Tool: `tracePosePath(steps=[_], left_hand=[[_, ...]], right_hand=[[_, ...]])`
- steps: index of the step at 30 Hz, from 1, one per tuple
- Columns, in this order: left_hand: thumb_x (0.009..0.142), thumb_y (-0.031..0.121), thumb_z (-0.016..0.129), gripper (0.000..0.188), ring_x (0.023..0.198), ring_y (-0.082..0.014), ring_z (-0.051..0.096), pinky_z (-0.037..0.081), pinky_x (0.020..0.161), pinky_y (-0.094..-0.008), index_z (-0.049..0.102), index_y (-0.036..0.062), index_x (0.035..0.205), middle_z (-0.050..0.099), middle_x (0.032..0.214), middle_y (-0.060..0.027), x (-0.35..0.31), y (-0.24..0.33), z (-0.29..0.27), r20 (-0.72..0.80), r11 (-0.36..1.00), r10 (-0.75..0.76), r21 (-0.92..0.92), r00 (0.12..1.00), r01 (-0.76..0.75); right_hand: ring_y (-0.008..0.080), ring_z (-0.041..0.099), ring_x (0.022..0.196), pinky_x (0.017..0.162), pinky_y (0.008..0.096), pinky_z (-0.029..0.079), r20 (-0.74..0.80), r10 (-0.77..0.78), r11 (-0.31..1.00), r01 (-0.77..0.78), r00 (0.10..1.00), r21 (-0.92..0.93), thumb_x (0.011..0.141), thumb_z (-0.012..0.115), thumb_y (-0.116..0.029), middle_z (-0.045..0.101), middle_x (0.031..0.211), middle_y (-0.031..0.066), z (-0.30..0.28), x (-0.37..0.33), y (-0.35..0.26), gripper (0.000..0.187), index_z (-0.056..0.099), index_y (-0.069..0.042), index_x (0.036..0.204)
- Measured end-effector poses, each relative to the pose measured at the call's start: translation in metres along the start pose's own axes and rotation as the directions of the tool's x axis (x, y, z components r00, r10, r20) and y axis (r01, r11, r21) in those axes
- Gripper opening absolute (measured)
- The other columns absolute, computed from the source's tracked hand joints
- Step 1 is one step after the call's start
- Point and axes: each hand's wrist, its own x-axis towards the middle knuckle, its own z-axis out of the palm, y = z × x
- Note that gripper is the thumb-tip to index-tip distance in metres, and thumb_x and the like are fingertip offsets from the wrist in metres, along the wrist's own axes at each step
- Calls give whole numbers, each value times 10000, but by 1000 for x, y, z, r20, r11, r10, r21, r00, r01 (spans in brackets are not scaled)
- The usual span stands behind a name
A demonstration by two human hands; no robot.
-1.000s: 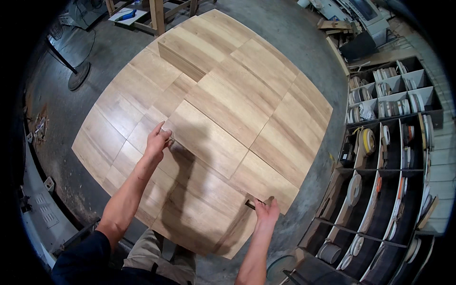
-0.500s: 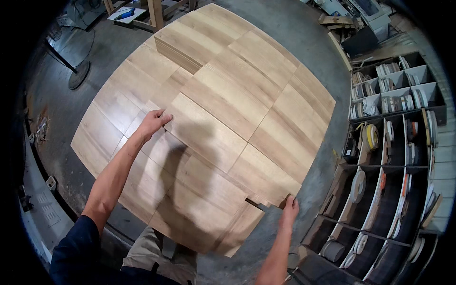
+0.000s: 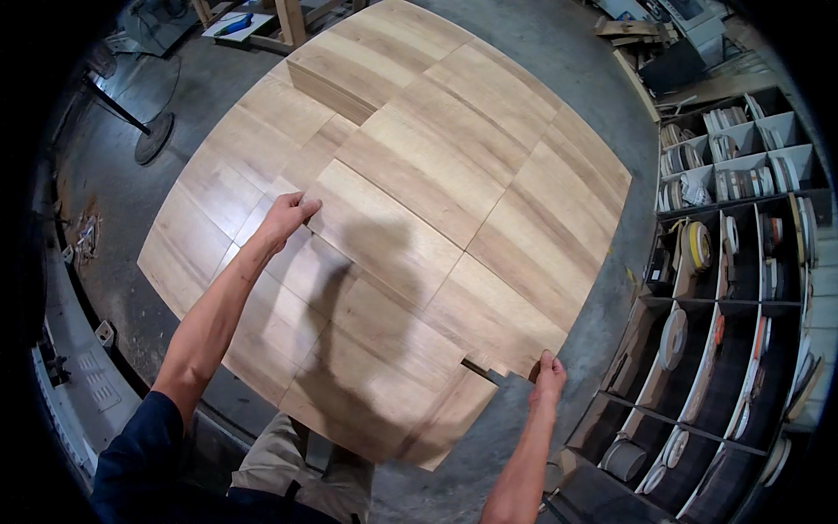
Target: The person organizes wooden planks in a woodworking shop by first picking them up from a white table, carrying them across the room, and placing them onto a large stack of matching planks on a pallet.
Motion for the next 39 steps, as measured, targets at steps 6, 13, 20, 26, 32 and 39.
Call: tracePosePath(steps=[6, 13, 20, 26, 32, 39], left_hand=[[844, 215, 632, 348, 837, -173, 561, 459, 774, -313, 577, -68, 1038, 623, 955, -115, -22, 5, 15, -195, 941, 8, -331, 981, -74], [862, 381, 589, 515, 938, -231, 495, 404, 805, -392, 468, 8, 1195, 527, 1044, -117, -77, -18, 88, 470, 324, -306, -767, 828, 555], [883, 446, 541, 630, 1160, -281, 442, 290, 1035, -418, 392, -18, 1282, 470, 1273, -151, -72, -16, 77, 260, 491, -335, -772, 906, 404], [860, 684, 344, 899, 1166, -230, 442, 305, 1002, -334, 277, -41, 1386, 429, 1341, -136, 12, -65, -36, -20, 896, -22, -444, 1000, 11], [858, 699, 293, 886, 1285, -229, 362, 214, 1098, -357, 333, -26, 1365, 421, 1377, -116, 22, -40, -16, 273, 895, 15, -433, 962, 109], [856, 700, 315, 902, 1294, -235, 337, 202, 1098, -347, 266, -20, 1396, 352, 1423, -128, 16, -39, -19, 304, 897, 25, -428, 952, 114]], right_hand=[[119, 570, 815, 684, 309, 449, -182, -90, 993, 102, 979, 60, 869, 631, -328, 617, 878, -4, 12, -14, 3, 265, 614, -84, 972], [273, 383, 1155, 976, 465, 332, -99, 453, 701, -285, 886, 654, 761, 679, -521, 369, 1285, 138, 43, -66, 13, 838, 304, 7, 1292], [230, 432, 1015, 904, 357, 359, -140, 248, 828, -135, 959, 544, 749, 575, -664, 446, 1141, 107, 4, -42, 29, 812, 417, 2, 1186], [257, 422, 1207, 952, 382, 376, 319, 120, 821, -275, 940, 500, 741, 462, -765, 407, 1370, 103, -13, -17, 1, 975, 326, -32, 1369], [256, 417, 1217, 971, 386, 374, 247, 86, 880, -189, 965, 436, 733, 471, -766, 422, 1352, 95, 10, -21, -6, 944, 369, -53, 1343], [246, 487, 1140, 949, 386, 391, 153, 114, 868, -173, 982, 465, 757, 452, -750, 510, 1276, 75, 12, -22, -8, 878, 454, -48, 1285]])
